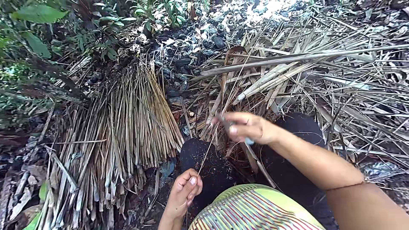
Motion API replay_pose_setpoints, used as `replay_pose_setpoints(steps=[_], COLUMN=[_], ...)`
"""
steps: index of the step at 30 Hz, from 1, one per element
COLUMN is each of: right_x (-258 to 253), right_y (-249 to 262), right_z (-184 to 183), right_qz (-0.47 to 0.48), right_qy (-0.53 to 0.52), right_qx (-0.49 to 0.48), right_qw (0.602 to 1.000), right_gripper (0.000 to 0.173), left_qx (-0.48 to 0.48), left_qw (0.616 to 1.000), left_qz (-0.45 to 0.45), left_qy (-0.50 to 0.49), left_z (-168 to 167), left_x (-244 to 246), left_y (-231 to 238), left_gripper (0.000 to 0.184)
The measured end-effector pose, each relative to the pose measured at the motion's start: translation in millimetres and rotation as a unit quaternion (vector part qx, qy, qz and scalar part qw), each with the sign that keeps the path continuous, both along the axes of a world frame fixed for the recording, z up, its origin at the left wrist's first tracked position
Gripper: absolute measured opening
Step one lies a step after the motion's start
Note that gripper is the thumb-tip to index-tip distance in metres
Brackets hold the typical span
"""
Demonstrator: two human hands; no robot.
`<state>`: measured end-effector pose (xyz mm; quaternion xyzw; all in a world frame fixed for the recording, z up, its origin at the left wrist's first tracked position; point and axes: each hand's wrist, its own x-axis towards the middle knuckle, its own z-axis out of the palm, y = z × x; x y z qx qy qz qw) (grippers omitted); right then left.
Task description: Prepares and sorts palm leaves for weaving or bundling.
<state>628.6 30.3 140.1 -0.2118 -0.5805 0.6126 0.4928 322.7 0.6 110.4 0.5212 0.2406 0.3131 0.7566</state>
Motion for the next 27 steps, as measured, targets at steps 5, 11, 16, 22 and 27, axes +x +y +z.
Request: replay_pose_setpoints(steps=[5, 11, 16, 22, 27], right_x=[24.1, 48.5, 76.7, 85.5, 48.6], right_y=[20.4, 36.1, 39.3, 38.6, 18.4], right_z=[20.8, 35.4, 54.5, 73.0, 53.6], right_qz=[-0.065, -0.116, -0.178, -0.164, -0.112], right_qy=[0.065, 0.069, 0.067, 0.067, 0.019], right_qx=[0.103, 0.150, 0.178, 0.183, 0.096], right_qw=[0.990, 0.979, 0.965, 0.967, 0.989], right_gripper=[0.036, 0.037, 0.034, 0.043, 0.049], left_qx=[-0.026, -0.052, -0.085, -0.093, -0.096], left_qw=[0.998, 0.995, 0.992, 0.992, 0.992], left_qz=[-0.058, -0.081, -0.089, -0.084, -0.074], left_qy=[-0.013, -0.002, 0.007, -0.005, -0.021], left_z=[-0.4, -5.2, -13.9, -13.3, -11.3], left_x=[-24.1, -46.2, -70.0, -75.0, -66.0], left_y=[12.3, 19.1, 21.0, 19.6, 16.3], left_gripper=[0.019, 0.017, 0.016, 0.016, 0.016])
